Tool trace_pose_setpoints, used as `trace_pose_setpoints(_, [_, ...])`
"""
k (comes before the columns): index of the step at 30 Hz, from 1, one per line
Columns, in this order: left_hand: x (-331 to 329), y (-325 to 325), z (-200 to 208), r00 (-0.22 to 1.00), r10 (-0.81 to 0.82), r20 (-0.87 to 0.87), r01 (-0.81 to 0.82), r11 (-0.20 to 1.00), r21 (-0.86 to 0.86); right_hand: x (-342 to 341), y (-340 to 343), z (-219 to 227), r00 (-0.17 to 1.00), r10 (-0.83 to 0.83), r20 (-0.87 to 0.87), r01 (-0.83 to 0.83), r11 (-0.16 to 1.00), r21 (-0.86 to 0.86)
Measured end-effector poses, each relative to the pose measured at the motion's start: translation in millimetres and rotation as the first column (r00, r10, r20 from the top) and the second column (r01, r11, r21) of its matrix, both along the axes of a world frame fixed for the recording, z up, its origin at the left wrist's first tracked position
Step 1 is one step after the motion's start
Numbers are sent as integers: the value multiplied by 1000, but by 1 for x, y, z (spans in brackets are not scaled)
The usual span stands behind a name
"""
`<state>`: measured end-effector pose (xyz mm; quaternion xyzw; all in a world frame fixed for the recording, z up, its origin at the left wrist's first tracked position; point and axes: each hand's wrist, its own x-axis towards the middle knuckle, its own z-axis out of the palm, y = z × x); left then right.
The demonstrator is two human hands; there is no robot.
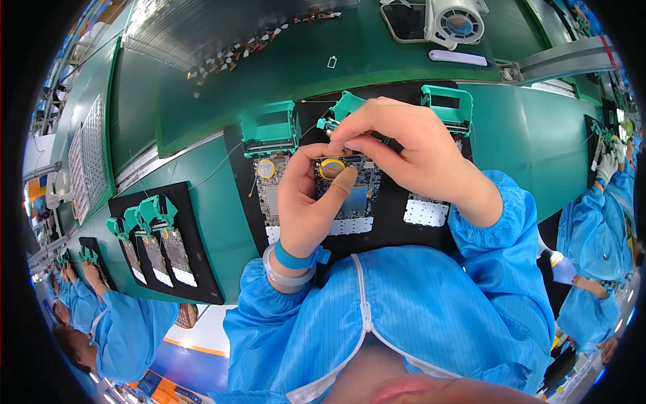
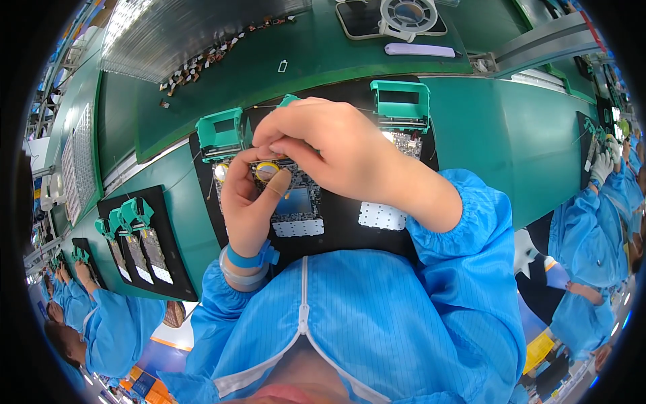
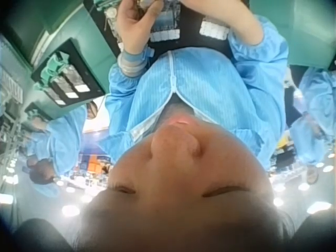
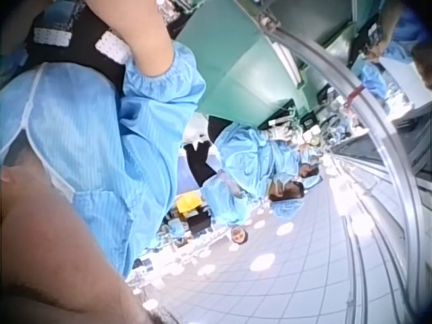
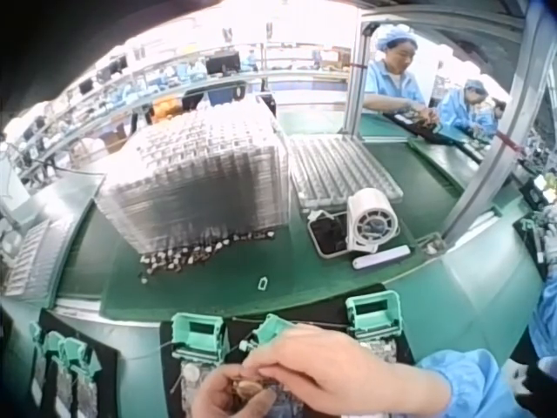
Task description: The person assembles electronic components and plastic frames onto circuit boards by hand at an assembly line station.
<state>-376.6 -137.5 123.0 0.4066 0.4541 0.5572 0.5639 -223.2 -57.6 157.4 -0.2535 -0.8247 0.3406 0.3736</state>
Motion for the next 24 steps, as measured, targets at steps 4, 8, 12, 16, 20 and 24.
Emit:
trace_pose_setpoints(4, [0,0,0,1000,-7,9,7,1000,0,1,-1,3,1000,8,20,-7,1000,-31])
trace_pose_setpoints(8, [-1,-1,1,1000,10,19,-10,1000,-11,2,-5,5,997,-3,76,10,996,-90])
trace_pose_setpoints(12, [-3,0,-1,998,26,62,-25,1000,-16,0,-11,2,997,14,-80,-40,943,-330])
trace_pose_setpoints(16, [0,-1,-1,996,66,61,-65,998,-21,-2,-16,3,998,46,-53,-64,906,-419])
trace_pose_setpoints(20, [2,-1,-1,994,111,-19,-111,994,-11,-6,-16,2,998,41,-49,-59,892,-448])
trace_pose_setpoints(24, [3,-2,-2,991,132,-18,-132,991,-4,-8,-19,-1,1000,24,-4,-24,912,-410])
